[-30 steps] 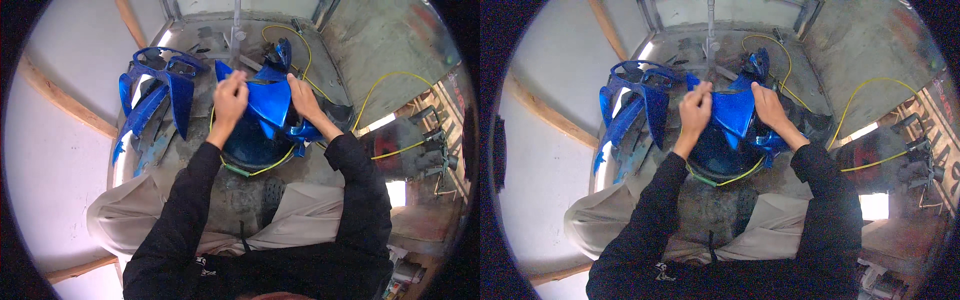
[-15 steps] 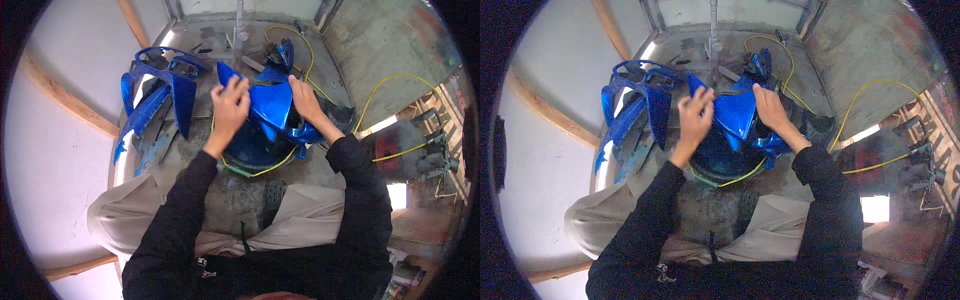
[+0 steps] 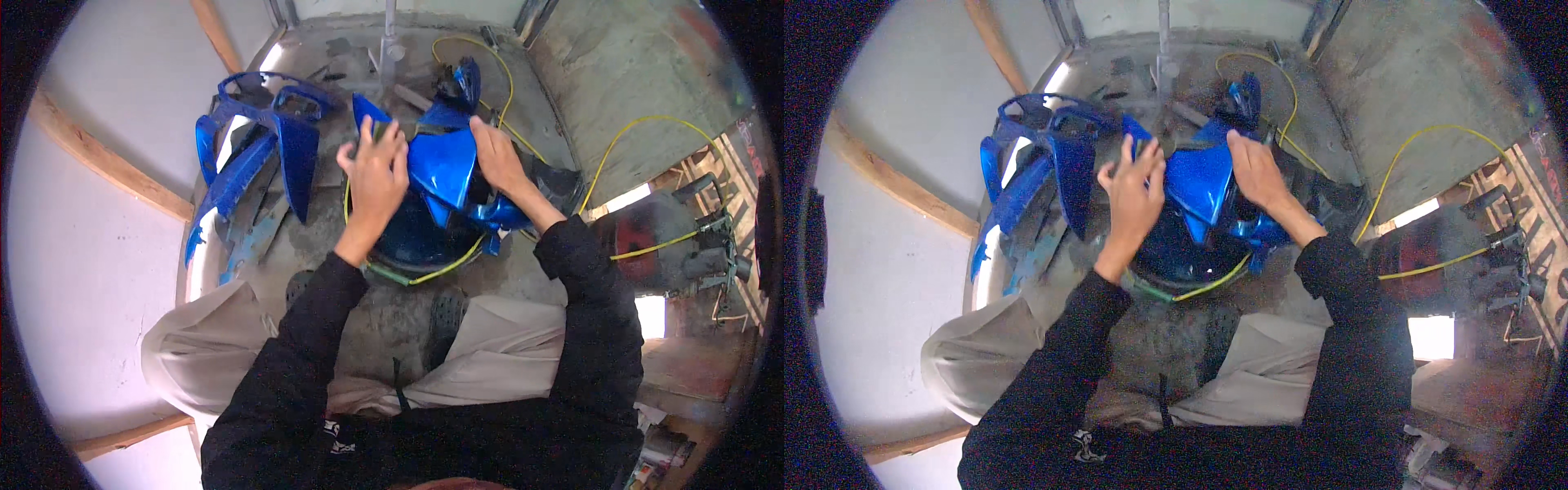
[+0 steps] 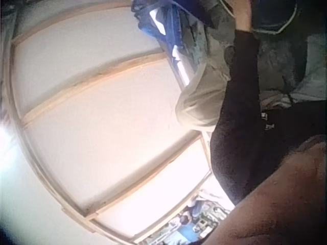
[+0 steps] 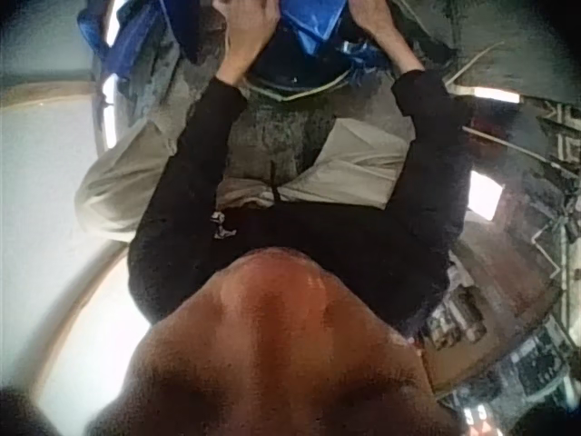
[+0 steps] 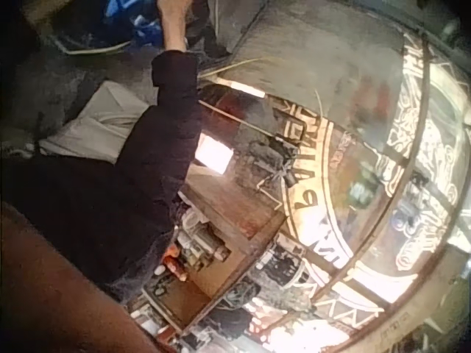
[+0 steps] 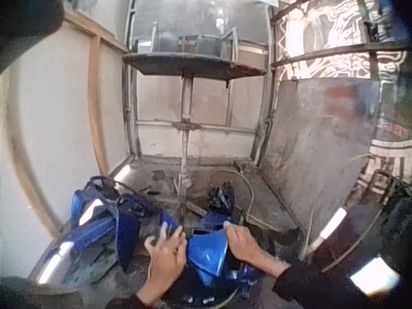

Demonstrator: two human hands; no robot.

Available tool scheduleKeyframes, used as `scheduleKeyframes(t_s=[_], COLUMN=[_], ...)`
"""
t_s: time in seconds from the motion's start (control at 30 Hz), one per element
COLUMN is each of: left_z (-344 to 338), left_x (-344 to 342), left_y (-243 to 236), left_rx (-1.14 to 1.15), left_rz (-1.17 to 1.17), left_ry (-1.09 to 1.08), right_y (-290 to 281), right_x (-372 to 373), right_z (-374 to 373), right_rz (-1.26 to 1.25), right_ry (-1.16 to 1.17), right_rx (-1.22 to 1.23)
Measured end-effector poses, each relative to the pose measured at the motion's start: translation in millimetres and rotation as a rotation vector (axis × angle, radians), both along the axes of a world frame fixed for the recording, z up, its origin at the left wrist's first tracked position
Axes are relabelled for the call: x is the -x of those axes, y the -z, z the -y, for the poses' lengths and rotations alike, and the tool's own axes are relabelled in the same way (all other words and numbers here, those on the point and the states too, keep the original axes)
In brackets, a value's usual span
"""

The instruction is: The person wets a sanding pad in a bucket of water and sands a motorcycle fairing part by hand, repeatedly dipping the pad back into the bucket.

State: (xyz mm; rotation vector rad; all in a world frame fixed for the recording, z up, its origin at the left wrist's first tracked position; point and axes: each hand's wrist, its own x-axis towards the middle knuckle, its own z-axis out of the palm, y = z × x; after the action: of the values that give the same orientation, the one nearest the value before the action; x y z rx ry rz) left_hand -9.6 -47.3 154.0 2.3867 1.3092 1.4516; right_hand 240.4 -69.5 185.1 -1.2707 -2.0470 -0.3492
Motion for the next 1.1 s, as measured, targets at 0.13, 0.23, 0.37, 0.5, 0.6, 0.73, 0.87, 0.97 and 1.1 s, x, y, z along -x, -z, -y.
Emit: scheduleKeyframes(t_s=[0.13, 0.23, 0.37, 0.5, 0.6, 0.73, 0.87, 0.97, 1.1], left_z=[-70.1, -83.7, 4.8, -21.9, -72.1, -26.5, 9.0, -49.5, -84.9], left_x=[26.3, 40.3, -6.6, 5.3, 33.8, 11.2, 2.1, 20.5, 35.3], left_y=[-5.9, -6.7, -0.3, -15.9, -13.5, -15.3, -16.4, -12.4, -12.5], left_rx=[0.100, 0.126, 0.003, -0.002, 0.084, 0.022, -0.029, 0.015, 0.107], left_rz=[0.000, -0.045, -0.037, -0.077, -0.140, -0.089, -0.119, -0.119, -0.126], left_ry=[-0.243, -0.254, -0.034, -0.188, -0.312, -0.134, -0.052, -0.197, -0.216], right_y=[1.8, -5.7, -16.0, -26.3, -13.7, -19.8, -19.0, -23.1, -16.5], right_x=[22.3, 38.5, 16.6, 28.4, 47.9, 31.4, 24.5, 36.5, 34.7], right_z=[-3.3, -5.1, 9.5, 13.6, 3.6, 9.3, 13.5, 9.1, -2.1], right_rz=[-0.051, -0.151, -0.387, -0.454, -0.421, -0.444, -0.405, -0.321, -0.295], right_ry=[-0.034, -0.035, 0.087, 0.049, -0.017, 0.110, 0.098, 0.058, 0.015], right_rx=[0.125, 0.117, 0.330, 0.422, 0.313, 0.386, 0.406, 0.362, 0.336])
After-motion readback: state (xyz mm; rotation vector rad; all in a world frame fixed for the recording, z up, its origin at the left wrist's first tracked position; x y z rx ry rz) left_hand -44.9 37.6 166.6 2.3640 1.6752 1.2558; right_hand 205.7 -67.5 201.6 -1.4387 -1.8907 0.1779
